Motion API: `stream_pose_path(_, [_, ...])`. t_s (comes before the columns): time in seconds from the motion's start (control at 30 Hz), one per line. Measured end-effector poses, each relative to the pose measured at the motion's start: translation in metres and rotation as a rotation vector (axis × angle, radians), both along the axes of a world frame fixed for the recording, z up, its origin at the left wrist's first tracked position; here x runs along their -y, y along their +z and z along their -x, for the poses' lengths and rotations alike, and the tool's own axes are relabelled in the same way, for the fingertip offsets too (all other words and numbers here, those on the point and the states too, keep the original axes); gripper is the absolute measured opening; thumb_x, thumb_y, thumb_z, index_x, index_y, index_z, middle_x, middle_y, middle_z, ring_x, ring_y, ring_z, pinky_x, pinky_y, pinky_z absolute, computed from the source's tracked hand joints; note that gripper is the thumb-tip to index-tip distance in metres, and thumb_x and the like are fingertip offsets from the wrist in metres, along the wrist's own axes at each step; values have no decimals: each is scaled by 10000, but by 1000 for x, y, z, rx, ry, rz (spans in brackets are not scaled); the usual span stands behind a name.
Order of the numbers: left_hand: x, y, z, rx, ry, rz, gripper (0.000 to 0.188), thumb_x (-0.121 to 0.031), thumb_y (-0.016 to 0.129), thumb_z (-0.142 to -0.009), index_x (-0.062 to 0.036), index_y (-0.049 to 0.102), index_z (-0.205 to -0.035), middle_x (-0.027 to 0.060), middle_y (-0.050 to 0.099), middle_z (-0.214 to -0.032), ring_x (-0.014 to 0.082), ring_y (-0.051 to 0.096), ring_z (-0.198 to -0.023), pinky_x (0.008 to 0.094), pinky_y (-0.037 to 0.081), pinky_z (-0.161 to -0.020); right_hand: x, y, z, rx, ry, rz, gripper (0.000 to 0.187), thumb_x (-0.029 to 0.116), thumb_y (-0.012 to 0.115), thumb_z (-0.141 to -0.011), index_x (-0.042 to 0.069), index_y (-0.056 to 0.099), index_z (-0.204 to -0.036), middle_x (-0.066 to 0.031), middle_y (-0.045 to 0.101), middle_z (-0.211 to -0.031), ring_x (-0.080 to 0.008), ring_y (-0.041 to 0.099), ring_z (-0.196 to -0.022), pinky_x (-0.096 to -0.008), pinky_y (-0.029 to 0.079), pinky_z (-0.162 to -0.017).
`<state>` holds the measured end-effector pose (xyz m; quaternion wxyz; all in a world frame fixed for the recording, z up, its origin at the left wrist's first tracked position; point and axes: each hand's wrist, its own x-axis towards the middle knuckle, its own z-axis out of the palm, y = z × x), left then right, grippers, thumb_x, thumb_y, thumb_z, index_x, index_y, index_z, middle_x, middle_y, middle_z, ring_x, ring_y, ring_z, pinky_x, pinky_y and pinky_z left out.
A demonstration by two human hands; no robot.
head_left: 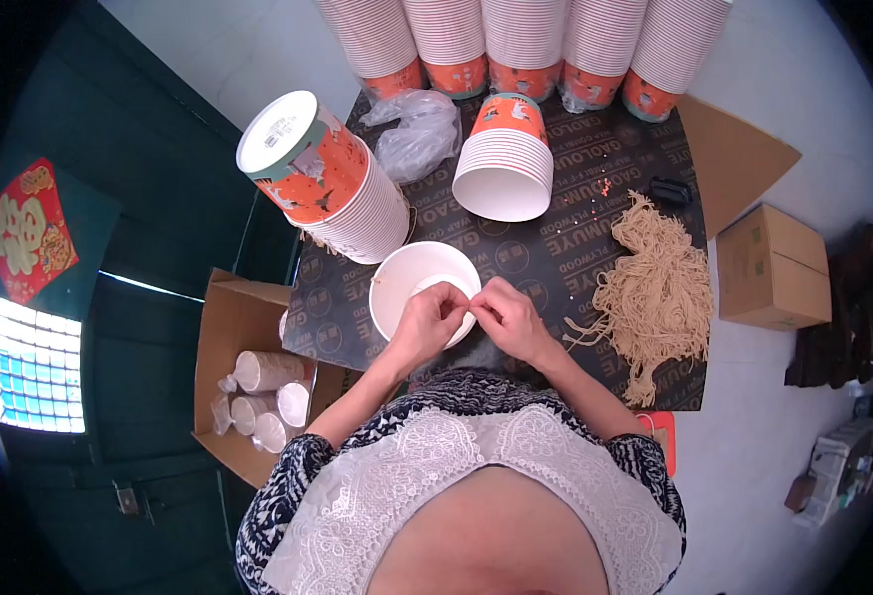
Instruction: Packaging portions of dried noodles into individual paper bowls.
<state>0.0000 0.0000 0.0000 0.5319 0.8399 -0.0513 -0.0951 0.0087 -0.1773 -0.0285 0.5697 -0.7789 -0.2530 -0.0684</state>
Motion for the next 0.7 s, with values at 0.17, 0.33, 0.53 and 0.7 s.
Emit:
stream_pose_path(0.17, [3, 1, -1, 59, 10, -7, 58, -20, 614, -837, 20, 614, -878, 46, 620, -711, 83, 553, -632, 258, 471, -569, 1, 2, 1, -48, 41, 6, 69, 60, 635, -821, 4, 599, -840, -113, 551, -791, -260, 591, -711, -340, 468, -617])
stream_pose_path(0.33, [2, -3, -4, 138, 15, -43, 65, -17, 611, -834, 9, 567, -874, 55, 611, -724, 97, 560, -645, 263, 474, -578, 0, -2, 0, -140, 25, -83, 68, 58, 638, -822, -6, 615, -830, -105, 557, -782, -221, 582, -683, -311, 457, -597])
stream_pose_path(0.53, [1, -13, -2, 172, 9, -4, 68, -4, 600, -827, -1, 547, -870, 67, 608, -727, 129, 575, -657, 282, 476, -596, 0, -3, -2, -288, 32, -157, 95, 78, 641, -826, -15, 645, -846, -78, 581, -784, -143, 568, -669, -278, 442, -586])
stream_pose_path(0.7, [5, -2, 5, 248, 102, -32, 78, 28, 583, -802, -3, 541, -860, 102, 585, -766, 182, 574, -653, 309, 475, -599, -1, -8, -4, -365, 24, -199, 109, 91, 639, -828, -18, 646, -836, -70, 595, -774, -127, 570, -673, -265, 446, -597])
